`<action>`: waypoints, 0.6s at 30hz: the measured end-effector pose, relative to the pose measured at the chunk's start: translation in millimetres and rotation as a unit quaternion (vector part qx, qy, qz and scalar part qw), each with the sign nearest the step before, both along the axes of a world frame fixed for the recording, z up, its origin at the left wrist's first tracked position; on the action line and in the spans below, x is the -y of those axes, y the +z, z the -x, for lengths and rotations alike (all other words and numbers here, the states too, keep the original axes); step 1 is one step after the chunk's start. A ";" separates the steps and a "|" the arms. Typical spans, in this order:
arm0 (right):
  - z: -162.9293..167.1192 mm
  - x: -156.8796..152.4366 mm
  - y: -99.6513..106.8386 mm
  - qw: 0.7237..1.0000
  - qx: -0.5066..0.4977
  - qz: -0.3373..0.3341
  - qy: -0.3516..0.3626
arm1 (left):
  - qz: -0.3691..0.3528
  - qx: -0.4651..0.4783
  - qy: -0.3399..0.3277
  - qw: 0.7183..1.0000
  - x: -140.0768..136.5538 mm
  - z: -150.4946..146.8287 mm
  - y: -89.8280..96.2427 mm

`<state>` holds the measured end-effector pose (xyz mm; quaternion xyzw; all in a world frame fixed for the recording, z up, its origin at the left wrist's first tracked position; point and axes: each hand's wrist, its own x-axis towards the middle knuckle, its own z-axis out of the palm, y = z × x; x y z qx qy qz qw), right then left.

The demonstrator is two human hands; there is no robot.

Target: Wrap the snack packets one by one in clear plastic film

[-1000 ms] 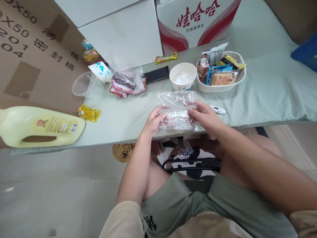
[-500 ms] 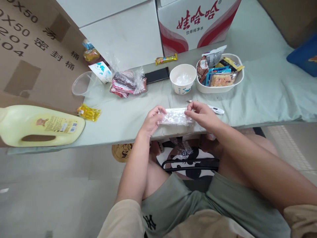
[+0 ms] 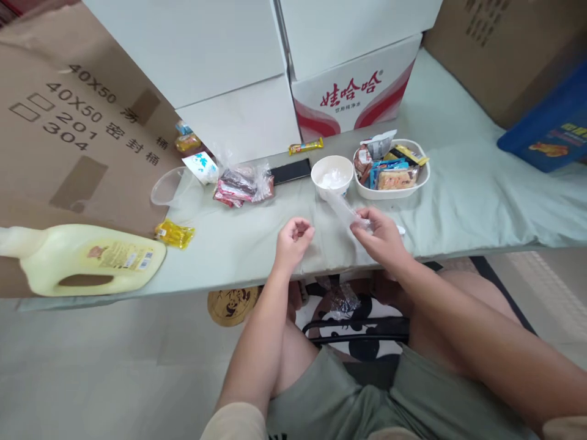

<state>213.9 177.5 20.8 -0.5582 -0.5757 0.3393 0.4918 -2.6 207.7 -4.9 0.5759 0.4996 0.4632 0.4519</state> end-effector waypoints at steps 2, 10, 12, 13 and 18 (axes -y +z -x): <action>0.9 5.8 0.6 0.998 0.016 -0.020 0.060 | 0.000 0.020 -0.071 0.997 4.7 -12.1 -3.1; 11.9 6.1 -1.9 0.992 0.006 0.021 0.126 | -0.010 0.052 -0.112 0.992 6.9 -33.9 4.5; 11.3 0.8 -3.0 0.998 0.006 0.038 0.058 | -0.005 0.065 -0.100 0.993 5.9 -32.4 6.6; 10.5 -1.9 -4.0 0.998 -0.002 0.042 0.037 | 0.002 0.080 -0.104 0.991 5.5 -32.0 6.9; 7.9 -6.7 -10.4 0.989 -0.061 0.078 0.107 | 0.073 0.148 -0.109 0.980 4.1 -32.9 5.6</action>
